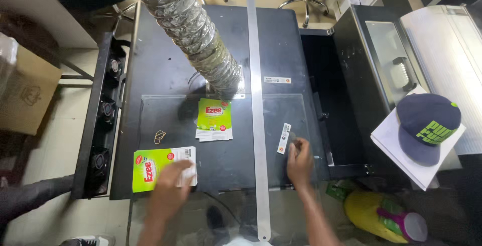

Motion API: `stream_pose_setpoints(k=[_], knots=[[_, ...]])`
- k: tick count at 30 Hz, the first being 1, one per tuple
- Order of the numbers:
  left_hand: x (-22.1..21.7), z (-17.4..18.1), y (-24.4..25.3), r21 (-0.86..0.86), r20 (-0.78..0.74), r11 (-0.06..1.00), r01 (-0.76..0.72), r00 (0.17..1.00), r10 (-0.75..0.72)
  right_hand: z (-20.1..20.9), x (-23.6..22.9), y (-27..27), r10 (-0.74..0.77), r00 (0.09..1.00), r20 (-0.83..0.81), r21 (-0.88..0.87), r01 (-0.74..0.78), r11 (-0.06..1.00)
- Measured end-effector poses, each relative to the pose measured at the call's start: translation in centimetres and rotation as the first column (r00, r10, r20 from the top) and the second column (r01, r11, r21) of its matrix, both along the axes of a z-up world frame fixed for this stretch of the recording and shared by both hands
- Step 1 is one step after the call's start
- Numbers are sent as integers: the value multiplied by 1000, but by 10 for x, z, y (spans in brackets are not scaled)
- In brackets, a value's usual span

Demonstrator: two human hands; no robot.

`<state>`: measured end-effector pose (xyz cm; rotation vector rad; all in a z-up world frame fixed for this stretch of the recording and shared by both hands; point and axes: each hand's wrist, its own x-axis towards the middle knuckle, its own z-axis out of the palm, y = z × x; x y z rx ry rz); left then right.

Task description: The person uses a utility knife and a metal ruler to cut small green packets on a workbench. They repeatedly align each packet, slice it into smaller strips, and set the cut pieces aside.

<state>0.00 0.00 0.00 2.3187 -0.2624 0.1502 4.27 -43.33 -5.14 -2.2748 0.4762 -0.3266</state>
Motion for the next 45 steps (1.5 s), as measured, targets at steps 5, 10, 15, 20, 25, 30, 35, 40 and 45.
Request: stream_pose_setpoints(k=[5, 10, 15, 20, 25, 30, 35, 40, 45], knots=[[-28, -8, -85, -100, 38, 973, 208, 978, -205, 16, 59, -46, 106, 942, -320, -133, -155, 979], [-38, -6, -110, -126, 21, 938, 323, 946, -323, 9, 89, -65, 247, 920, -305, -121, -295, 948], [-31, 1, -81, -118, 94, 969, 219, 974, -208, 22, 115, -57, 349, 884, -312, -110, -399, 910], [-31, 0, -44, -106, 75, 991, 77, 995, -70, 44, 138, -52, 453, 792, -410, -51, -516, 855], [-30, -7, -17, -100, 93, 995, 8, 996, 1, -2, 170, -65, 581, 808, -97, -62, -587, 807], [-23, -18, 24, 114, 75, 987, -115, 991, 107, 62, 175, -38, 565, 736, -373, 118, -567, 815], [-21, -22, 66, 260, -17, 932, -252, 964, 266, 11, 190, -56, 554, 793, -253, 96, -550, 830], [-12, -31, 86, 320, -19, 885, -339, 931, 364, -23, 220, -60, 506, 860, -72, -170, -510, 843], [-10, -42, 79, 386, 40, 914, -127, 992, 121, -19, 254, -43, 463, 886, -11, -344, -438, 831]])
